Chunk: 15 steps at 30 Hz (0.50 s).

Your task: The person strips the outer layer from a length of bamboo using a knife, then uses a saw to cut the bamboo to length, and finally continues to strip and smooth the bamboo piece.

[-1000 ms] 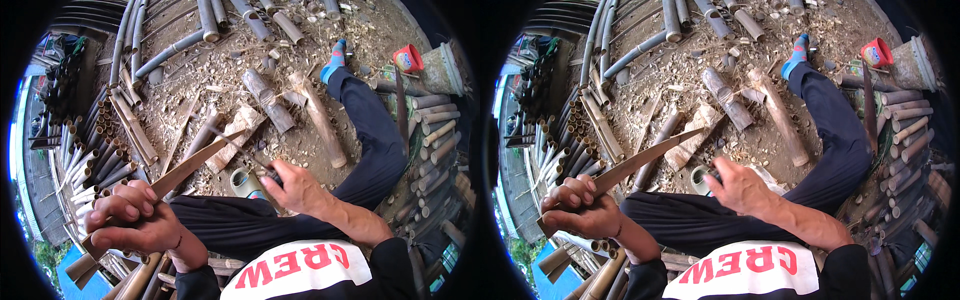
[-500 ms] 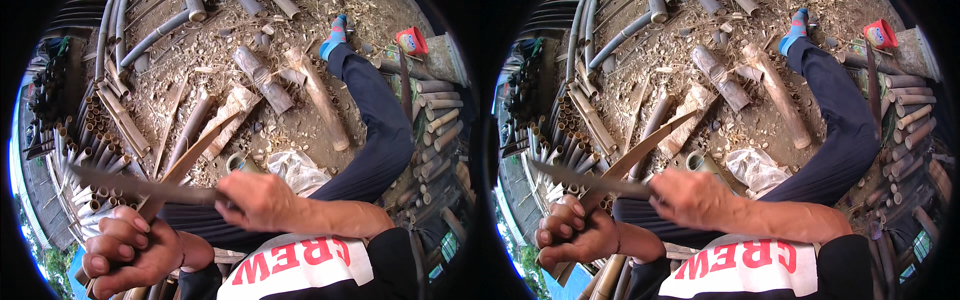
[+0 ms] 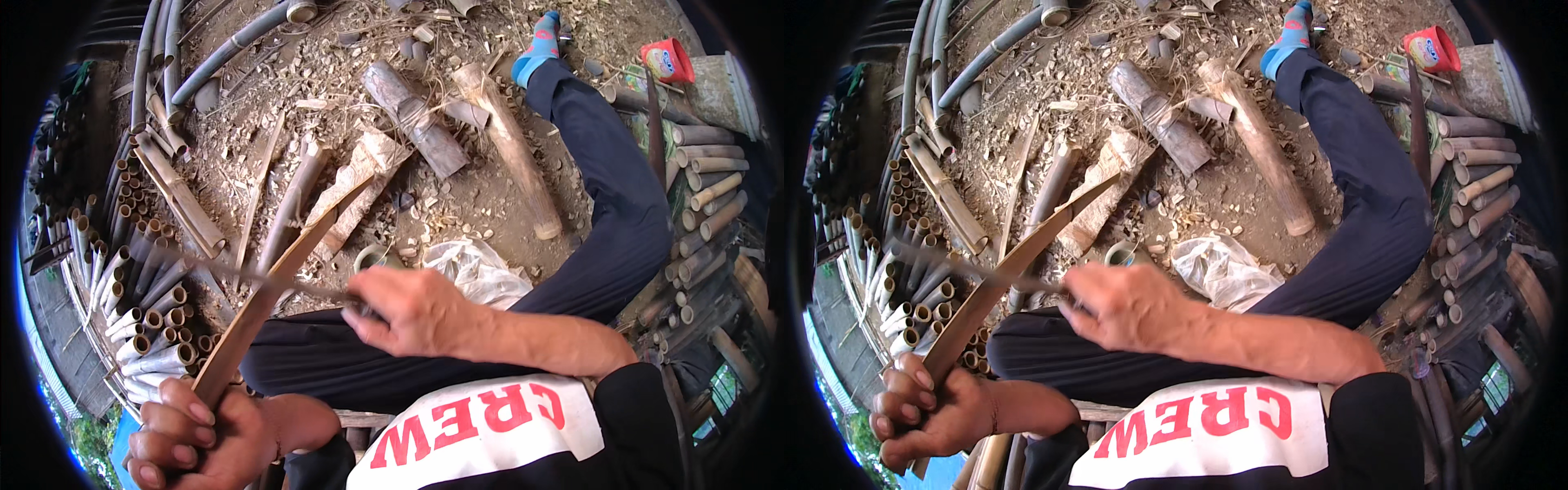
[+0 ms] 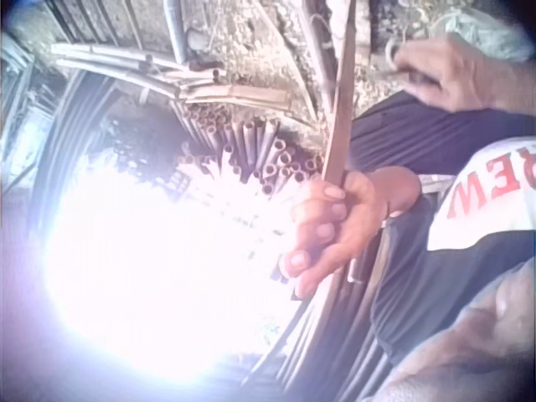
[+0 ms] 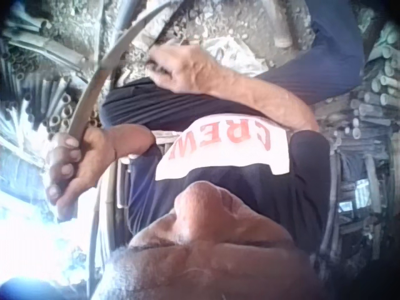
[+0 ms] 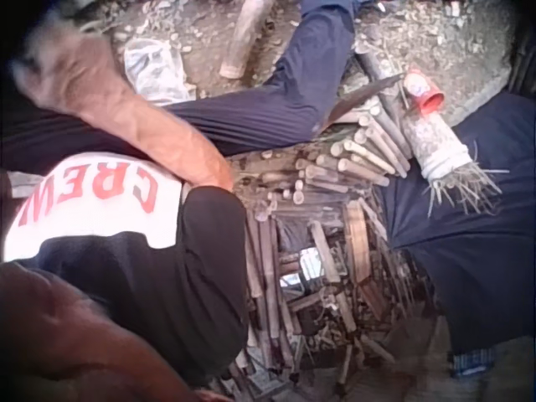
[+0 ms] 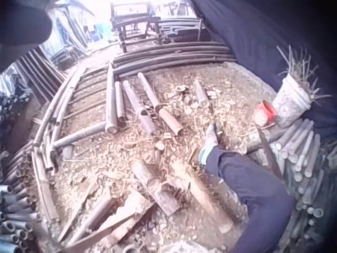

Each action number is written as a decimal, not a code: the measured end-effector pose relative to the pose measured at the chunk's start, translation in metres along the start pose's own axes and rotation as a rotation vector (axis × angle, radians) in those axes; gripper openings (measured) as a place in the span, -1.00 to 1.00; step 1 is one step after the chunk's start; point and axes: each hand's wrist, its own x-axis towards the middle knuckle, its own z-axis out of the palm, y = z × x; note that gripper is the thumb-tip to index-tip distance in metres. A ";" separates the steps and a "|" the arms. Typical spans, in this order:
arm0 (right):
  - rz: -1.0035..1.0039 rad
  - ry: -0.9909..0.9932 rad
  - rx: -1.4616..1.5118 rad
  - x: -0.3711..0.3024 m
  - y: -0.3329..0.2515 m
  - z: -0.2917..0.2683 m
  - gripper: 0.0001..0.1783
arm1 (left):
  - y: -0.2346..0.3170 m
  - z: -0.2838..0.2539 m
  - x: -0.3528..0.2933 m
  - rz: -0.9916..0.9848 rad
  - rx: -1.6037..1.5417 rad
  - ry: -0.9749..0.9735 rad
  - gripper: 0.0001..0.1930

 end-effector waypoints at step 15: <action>0.539 -0.247 -0.228 0.007 0.096 0.009 -0.72 | -0.009 0.014 -0.001 0.101 0.130 0.201 -0.65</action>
